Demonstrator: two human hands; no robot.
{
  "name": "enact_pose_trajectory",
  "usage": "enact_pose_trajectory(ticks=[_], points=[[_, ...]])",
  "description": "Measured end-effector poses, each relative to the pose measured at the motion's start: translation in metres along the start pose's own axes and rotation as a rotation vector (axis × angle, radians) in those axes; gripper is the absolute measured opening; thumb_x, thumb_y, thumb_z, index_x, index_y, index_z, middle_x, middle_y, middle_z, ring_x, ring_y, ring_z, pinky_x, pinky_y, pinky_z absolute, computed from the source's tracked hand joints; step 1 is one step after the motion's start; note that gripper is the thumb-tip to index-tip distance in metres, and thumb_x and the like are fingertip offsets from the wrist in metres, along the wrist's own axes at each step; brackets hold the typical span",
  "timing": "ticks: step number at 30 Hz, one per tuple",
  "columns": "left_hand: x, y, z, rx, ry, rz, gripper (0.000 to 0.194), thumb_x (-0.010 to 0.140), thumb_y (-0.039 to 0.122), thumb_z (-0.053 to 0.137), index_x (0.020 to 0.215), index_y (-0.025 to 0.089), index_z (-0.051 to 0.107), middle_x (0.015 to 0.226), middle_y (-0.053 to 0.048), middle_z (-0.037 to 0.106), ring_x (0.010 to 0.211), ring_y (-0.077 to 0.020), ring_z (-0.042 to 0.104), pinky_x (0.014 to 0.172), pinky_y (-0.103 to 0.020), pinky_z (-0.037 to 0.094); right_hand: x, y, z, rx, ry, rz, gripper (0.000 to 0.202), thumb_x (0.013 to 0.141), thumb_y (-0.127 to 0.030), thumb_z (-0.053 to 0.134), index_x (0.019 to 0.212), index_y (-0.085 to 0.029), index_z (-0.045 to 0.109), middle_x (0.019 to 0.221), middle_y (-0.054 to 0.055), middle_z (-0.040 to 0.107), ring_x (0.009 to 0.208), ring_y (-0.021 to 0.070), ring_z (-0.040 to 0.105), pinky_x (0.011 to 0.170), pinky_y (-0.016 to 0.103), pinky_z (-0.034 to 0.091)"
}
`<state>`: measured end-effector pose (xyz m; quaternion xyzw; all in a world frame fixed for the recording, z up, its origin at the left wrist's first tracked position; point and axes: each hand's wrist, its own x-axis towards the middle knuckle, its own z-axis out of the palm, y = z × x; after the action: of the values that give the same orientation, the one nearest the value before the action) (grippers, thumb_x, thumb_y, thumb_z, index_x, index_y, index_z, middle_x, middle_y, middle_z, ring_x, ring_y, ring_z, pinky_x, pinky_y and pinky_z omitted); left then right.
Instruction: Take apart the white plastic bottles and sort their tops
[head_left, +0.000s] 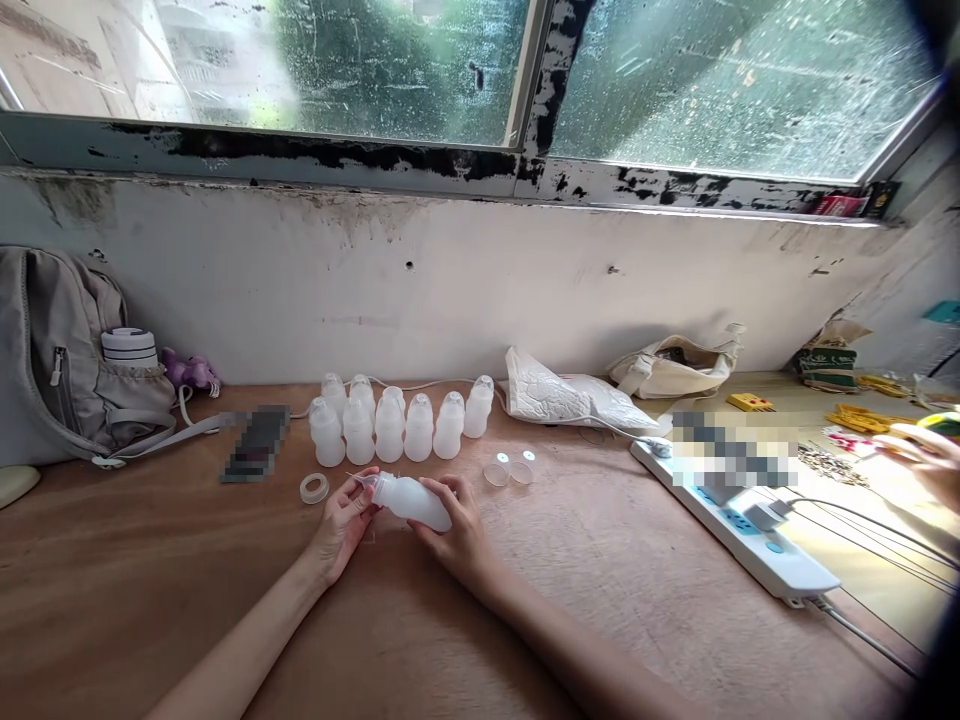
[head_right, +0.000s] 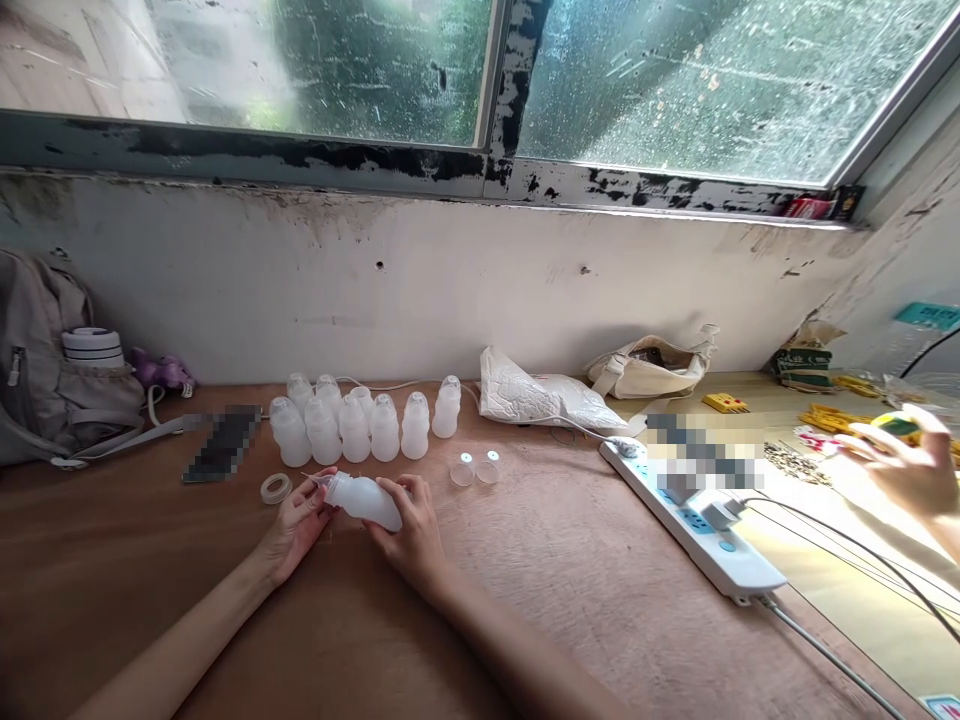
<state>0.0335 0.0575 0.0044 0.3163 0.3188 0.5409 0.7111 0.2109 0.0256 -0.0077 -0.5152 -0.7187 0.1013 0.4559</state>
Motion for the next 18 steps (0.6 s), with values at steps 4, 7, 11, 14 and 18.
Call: enact_pose_trajectory(ticks=[4, 7, 11, 14, 18], points=[[-0.0004, 0.0002, 0.0015, 0.026, -0.013, 0.007, 0.027, 0.068, 0.023, 0.067, 0.094, 0.016, 0.064, 0.094, -0.005, 0.061, 0.087, -0.0144, 0.054, 0.075, -0.022, 0.041, 0.0016, -0.0021, -0.0031, 0.045, -0.025, 0.027, 0.046, 0.066, -0.024, 0.064, 0.111, -0.025, 0.051, 0.1, 0.007, 0.045, 0.094, 0.022, 0.049, 0.081, 0.035, 0.045], [-0.0017, -0.0012, 0.0029, 0.06, -0.012, 0.03, 0.029, 0.068, 0.028, 0.067, 0.094, 0.016, 0.063, 0.094, -0.005, 0.06, 0.087, -0.0155, 0.053, 0.074, -0.023, 0.041, 0.0015, -0.0023, -0.0035, 0.047, -0.027, 0.026, 0.046, 0.066, -0.024, 0.065, 0.11, -0.025, 0.051, 0.099, 0.007, 0.045, 0.093, 0.0217, 0.05, 0.081, 0.034, 0.046], [-0.0045, -0.0026, 0.005, 0.12, 0.005, 0.067, 0.028, 0.068, 0.028, 0.066, 0.095, 0.02, 0.061, 0.092, -0.002, 0.059, 0.084, -0.0139, 0.052, 0.071, -0.022, 0.042, 0.0012, -0.002, -0.0029, 0.038, -0.035, 0.021, 0.046, 0.066, -0.023, 0.064, 0.11, -0.025, 0.051, 0.1, 0.007, 0.045, 0.093, 0.0217, 0.049, 0.081, 0.034, 0.045], [-0.0058, -0.0015, 0.0063, 0.129, 0.007, 0.063, 0.034, 0.065, 0.023, 0.068, 0.098, 0.02, 0.06, 0.093, -0.002, 0.059, 0.086, -0.015, 0.053, 0.074, -0.023, 0.042, 0.0013, -0.0018, -0.0026, 0.029, -0.024, 0.024, 0.045, 0.066, -0.022, 0.063, 0.11, -0.026, 0.051, 0.099, 0.006, 0.045, 0.092, 0.0216, 0.05, 0.08, 0.034, 0.046], [-0.0052, 0.0004, 0.0064, 0.074, -0.026, 0.055, 0.04, 0.066, 0.026, 0.067, 0.103, 0.018, 0.057, 0.104, -0.006, 0.058, 0.092, -0.0183, 0.054, 0.078, -0.026, 0.042, 0.0009, -0.0015, -0.0021, 0.019, -0.018, 0.025, 0.046, 0.066, -0.022, 0.064, 0.11, -0.026, 0.051, 0.1, 0.006, 0.045, 0.092, 0.0216, 0.049, 0.08, 0.035, 0.045]])
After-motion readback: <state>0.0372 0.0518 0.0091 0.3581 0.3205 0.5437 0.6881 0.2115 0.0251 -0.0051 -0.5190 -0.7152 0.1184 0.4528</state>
